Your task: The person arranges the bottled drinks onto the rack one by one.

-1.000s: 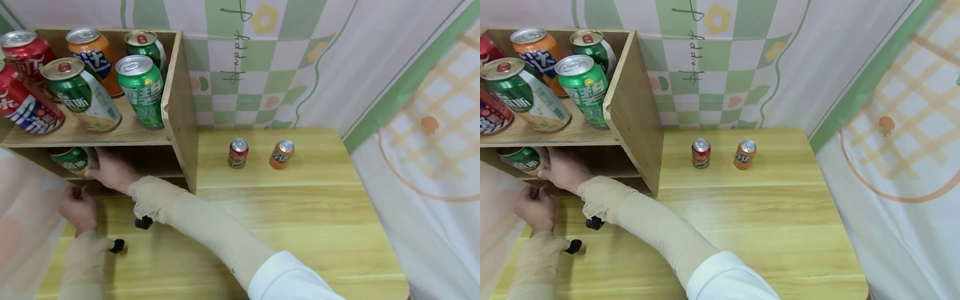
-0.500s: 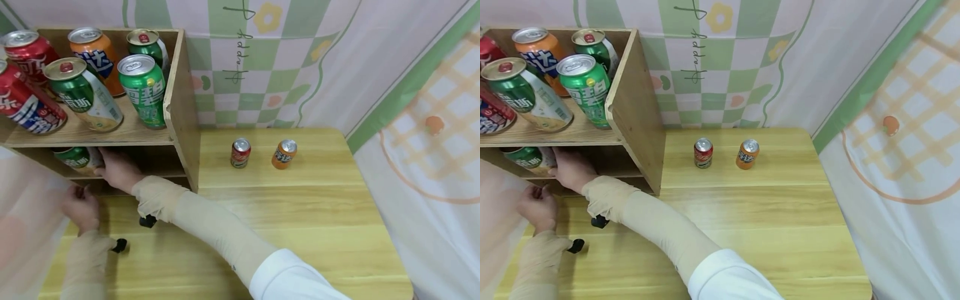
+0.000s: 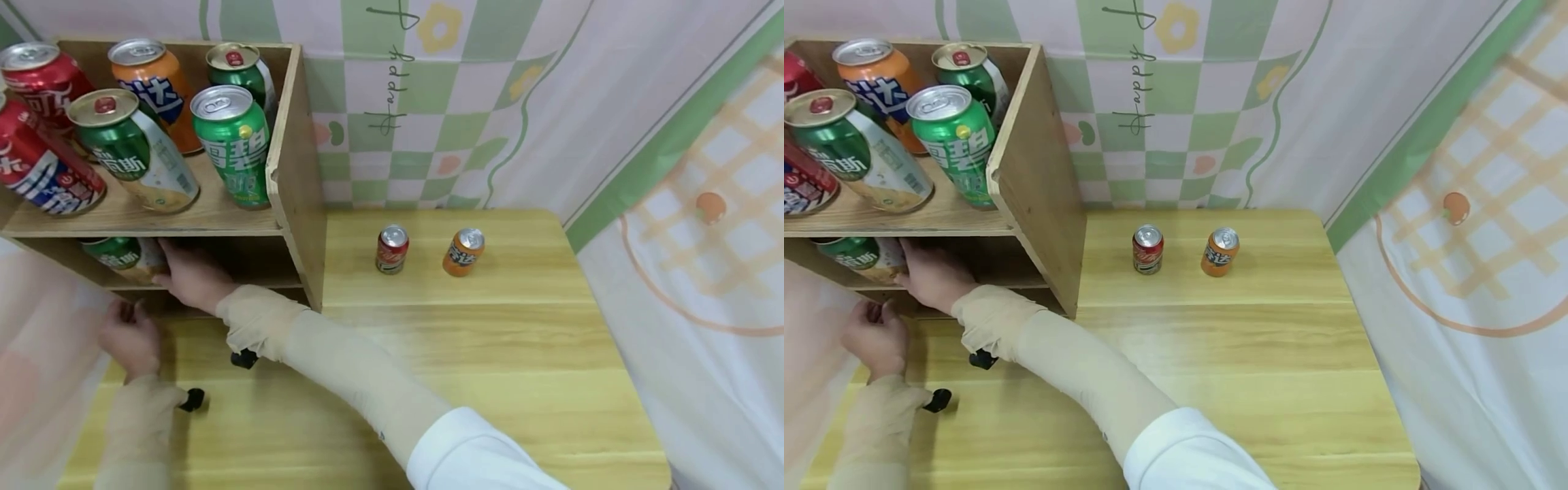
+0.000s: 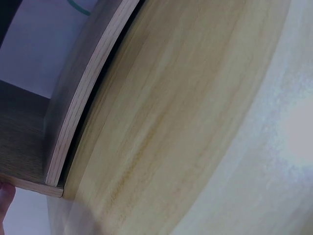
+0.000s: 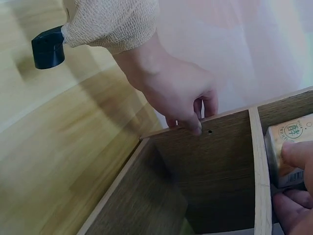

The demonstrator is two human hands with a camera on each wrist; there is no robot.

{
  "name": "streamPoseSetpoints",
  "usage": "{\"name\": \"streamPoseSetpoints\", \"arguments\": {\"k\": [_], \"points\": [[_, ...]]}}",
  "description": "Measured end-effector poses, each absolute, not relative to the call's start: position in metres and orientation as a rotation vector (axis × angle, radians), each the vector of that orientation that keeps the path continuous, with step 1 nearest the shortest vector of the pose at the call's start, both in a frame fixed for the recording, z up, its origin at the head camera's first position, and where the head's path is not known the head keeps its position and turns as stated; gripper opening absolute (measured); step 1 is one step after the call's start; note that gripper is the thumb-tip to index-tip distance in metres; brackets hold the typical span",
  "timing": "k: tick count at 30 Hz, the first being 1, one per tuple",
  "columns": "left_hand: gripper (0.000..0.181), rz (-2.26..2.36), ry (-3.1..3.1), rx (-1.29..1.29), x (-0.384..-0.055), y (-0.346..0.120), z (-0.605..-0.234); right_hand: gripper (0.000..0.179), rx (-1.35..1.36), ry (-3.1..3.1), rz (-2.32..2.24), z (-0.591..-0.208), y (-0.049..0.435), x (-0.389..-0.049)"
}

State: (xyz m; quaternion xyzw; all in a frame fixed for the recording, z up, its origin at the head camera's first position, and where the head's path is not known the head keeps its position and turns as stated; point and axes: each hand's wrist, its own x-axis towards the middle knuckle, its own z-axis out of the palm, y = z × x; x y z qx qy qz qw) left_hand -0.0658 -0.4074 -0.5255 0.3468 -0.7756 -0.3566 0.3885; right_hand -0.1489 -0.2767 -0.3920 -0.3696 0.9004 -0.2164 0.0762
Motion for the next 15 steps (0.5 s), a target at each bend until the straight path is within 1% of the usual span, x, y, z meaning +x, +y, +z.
{"name": "streamPoseSetpoints", "arguments": {"k": [6, 15], "points": [[0.018, -0.886, -1.961, 0.921, -0.069, -0.405, -0.524, 0.080, -1.119, 2.659, -0.663, -0.388, -0.267, -0.151], [0.023, -0.891, -1.960, 0.971, -0.069, -0.402, -0.523, 0.077, -1.241, 2.563, -0.645, -0.366, -0.238, -0.149]]}}
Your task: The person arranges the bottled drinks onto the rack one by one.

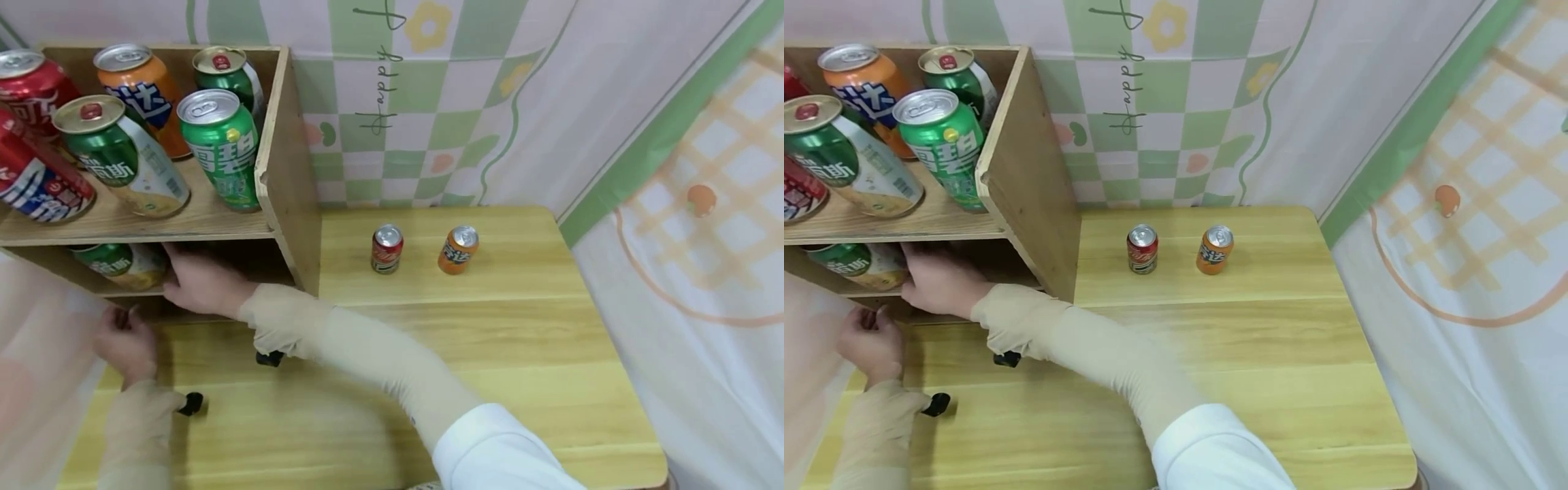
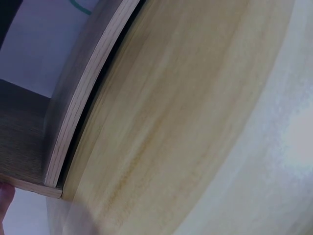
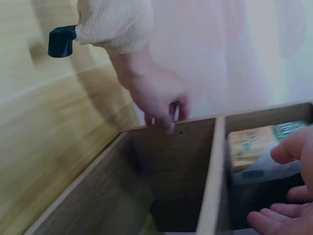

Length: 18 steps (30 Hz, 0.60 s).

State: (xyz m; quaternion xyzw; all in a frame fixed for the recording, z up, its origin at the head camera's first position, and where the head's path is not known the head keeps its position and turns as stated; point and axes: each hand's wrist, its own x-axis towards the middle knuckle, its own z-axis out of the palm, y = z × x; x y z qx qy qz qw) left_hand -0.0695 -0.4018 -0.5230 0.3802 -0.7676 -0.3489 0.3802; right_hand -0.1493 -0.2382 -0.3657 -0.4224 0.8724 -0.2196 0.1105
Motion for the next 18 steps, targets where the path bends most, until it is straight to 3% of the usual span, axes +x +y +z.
{"name": "streamPoseSetpoints", "arguments": {"k": [18], "points": [[0.018, -0.946, -1.913, 0.967, -0.069, -0.401, -0.523, 0.043, -1.819, 2.098, -1.030, -0.350, -0.115, -0.131]]}}
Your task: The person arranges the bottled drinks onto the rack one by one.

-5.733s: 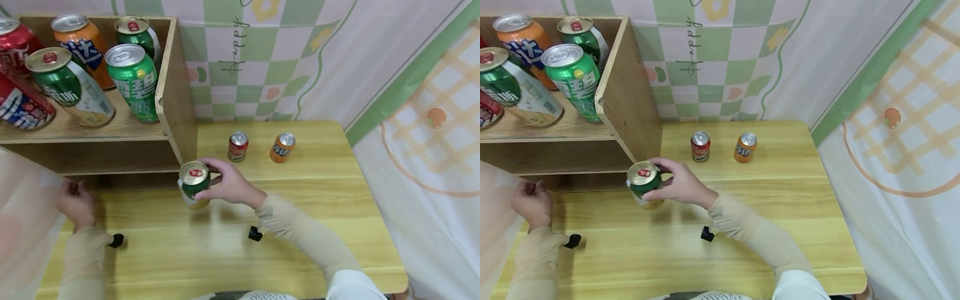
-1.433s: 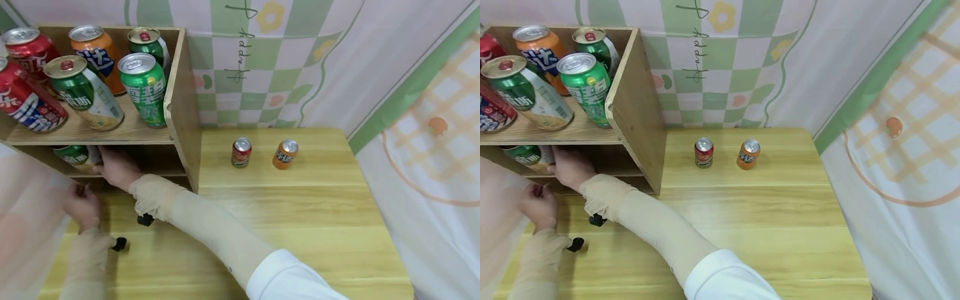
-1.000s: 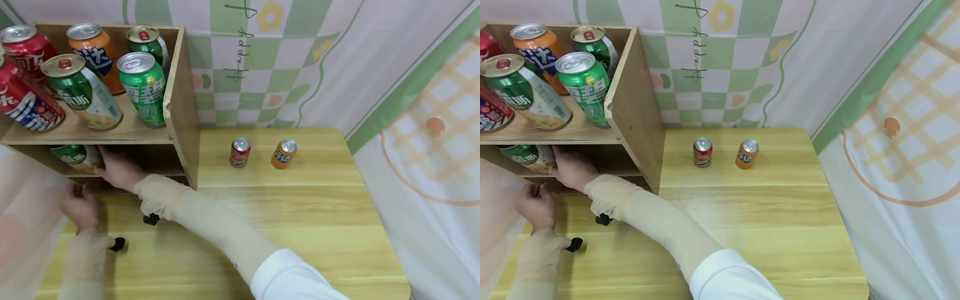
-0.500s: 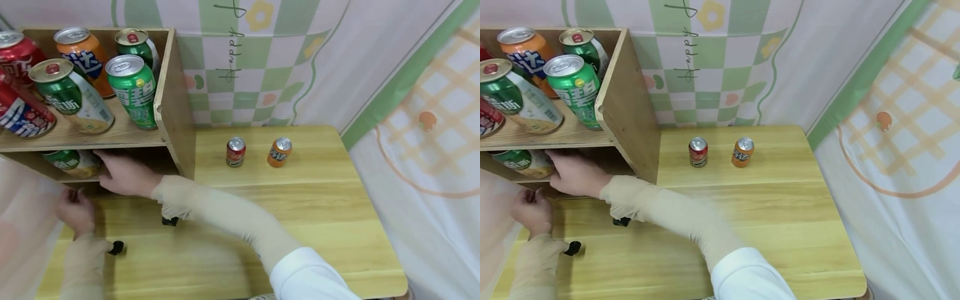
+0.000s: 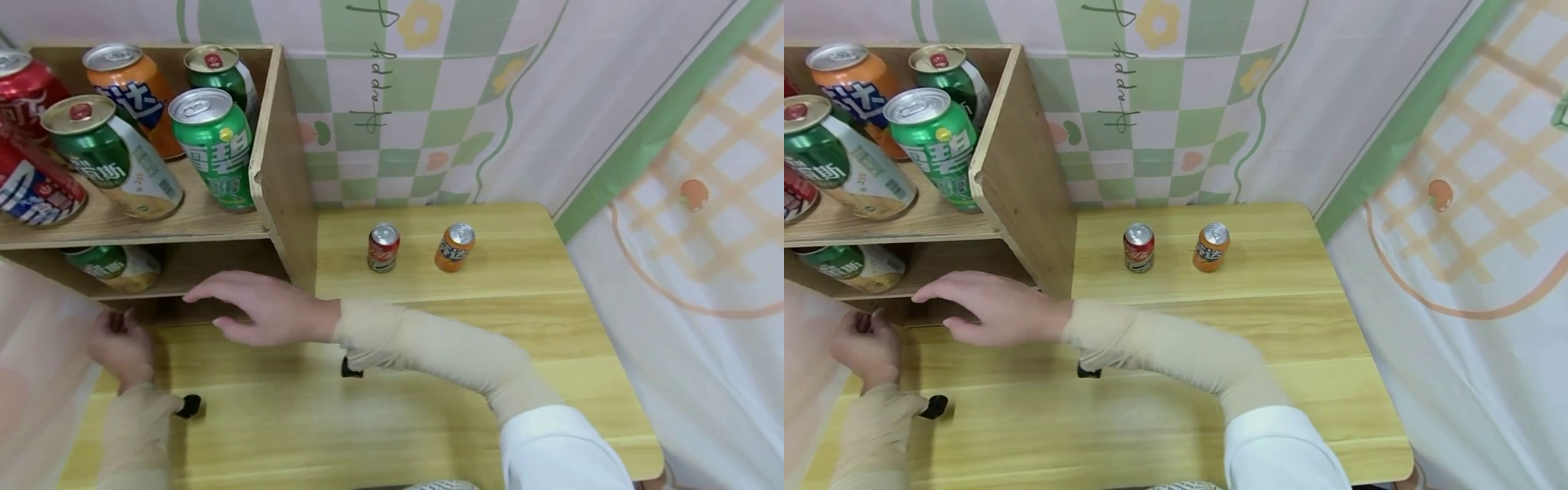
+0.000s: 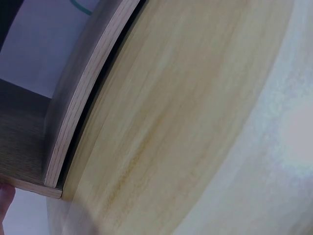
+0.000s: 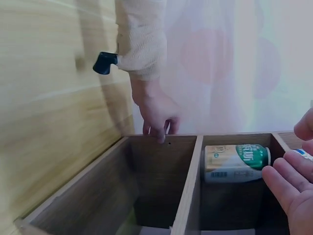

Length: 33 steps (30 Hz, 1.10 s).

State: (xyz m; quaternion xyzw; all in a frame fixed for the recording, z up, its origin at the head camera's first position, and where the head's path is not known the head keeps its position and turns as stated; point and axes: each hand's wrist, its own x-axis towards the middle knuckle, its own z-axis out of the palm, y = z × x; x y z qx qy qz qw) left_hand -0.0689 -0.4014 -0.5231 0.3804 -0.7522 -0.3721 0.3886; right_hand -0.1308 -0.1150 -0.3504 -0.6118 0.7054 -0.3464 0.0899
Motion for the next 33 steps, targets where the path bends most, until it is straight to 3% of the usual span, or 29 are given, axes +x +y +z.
{"name": "streamPoseSetpoints", "arguments": {"k": [8, 19, 33], "points": [[0.019, -0.934, -1.922, 0.964, -0.070, -0.402, -0.522, 0.035, -1.857, 2.141, -1.167, -0.355, -0.048, -0.135], [0.017, -0.932, -1.914, 0.945, -0.067, -0.402, -0.523, 0.040, -1.785, 2.270, -1.291, -0.362, 0.038, -0.171], [0.017, -0.917, -1.931, 0.979, -0.067, -0.403, -0.524, 0.055, -1.610, 2.515, -1.382, -0.375, 0.094, -0.198]]}}
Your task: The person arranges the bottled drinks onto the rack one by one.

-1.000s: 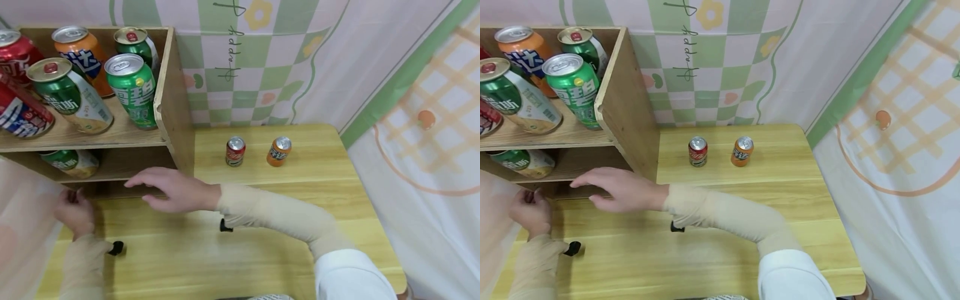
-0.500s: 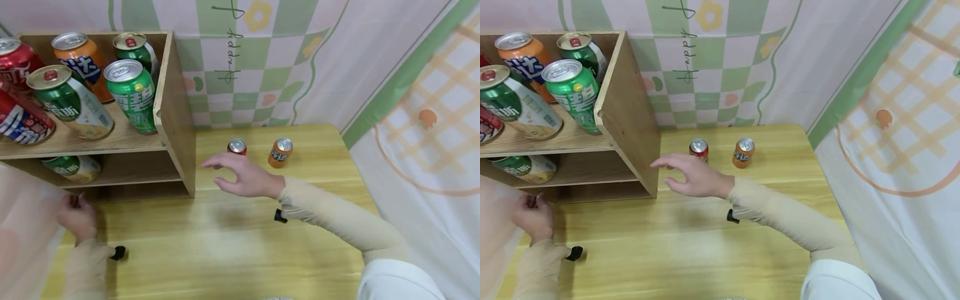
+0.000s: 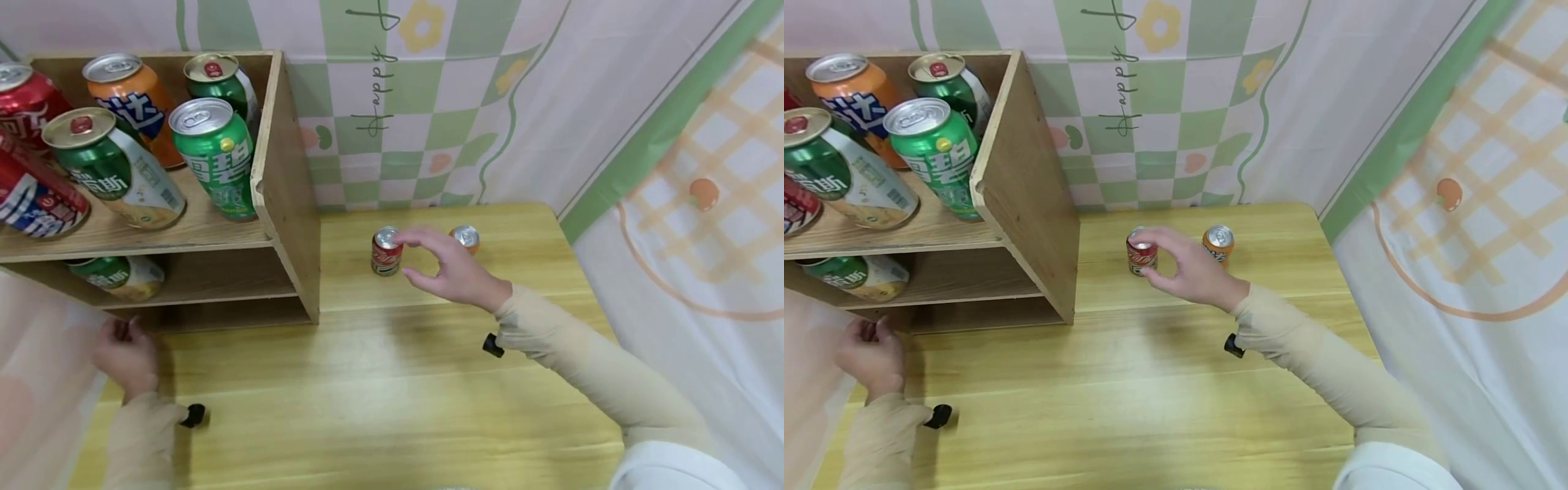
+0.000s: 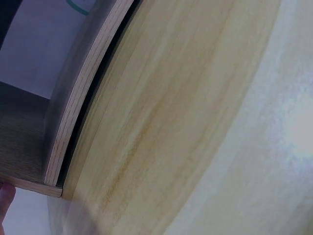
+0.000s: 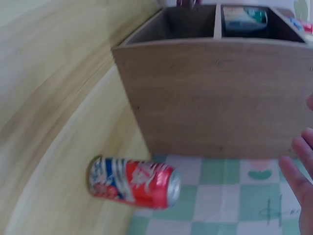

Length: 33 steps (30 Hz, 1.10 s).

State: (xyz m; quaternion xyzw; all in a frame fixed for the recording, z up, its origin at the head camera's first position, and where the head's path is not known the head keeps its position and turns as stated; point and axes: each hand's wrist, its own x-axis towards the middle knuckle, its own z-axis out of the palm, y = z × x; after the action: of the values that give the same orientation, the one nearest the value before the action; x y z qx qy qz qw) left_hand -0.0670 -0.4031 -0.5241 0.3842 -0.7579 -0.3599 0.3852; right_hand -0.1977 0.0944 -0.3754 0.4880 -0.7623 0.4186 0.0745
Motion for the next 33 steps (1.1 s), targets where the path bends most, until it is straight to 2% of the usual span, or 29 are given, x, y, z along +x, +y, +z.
{"name": "streamPoseSetpoints", "arguments": {"k": [7, 22, 33], "points": [[0.019, -0.898, -1.929, 0.942, -0.066, -0.403, -0.525, 0.073, 1.270, -2.400, 1.368, -0.400, 0.100, -0.218], [0.017, -0.922, -1.927, 0.933, -0.069, -0.401, -0.523, 0.085, 0.844, -2.592, 1.517, -0.463, 0.089, -0.255], [0.019, -0.905, -1.952, 0.994, -0.068, -0.402, -0.524, 0.099, 0.574, -2.569, 1.612, -0.514, 0.058, -0.258]]}}
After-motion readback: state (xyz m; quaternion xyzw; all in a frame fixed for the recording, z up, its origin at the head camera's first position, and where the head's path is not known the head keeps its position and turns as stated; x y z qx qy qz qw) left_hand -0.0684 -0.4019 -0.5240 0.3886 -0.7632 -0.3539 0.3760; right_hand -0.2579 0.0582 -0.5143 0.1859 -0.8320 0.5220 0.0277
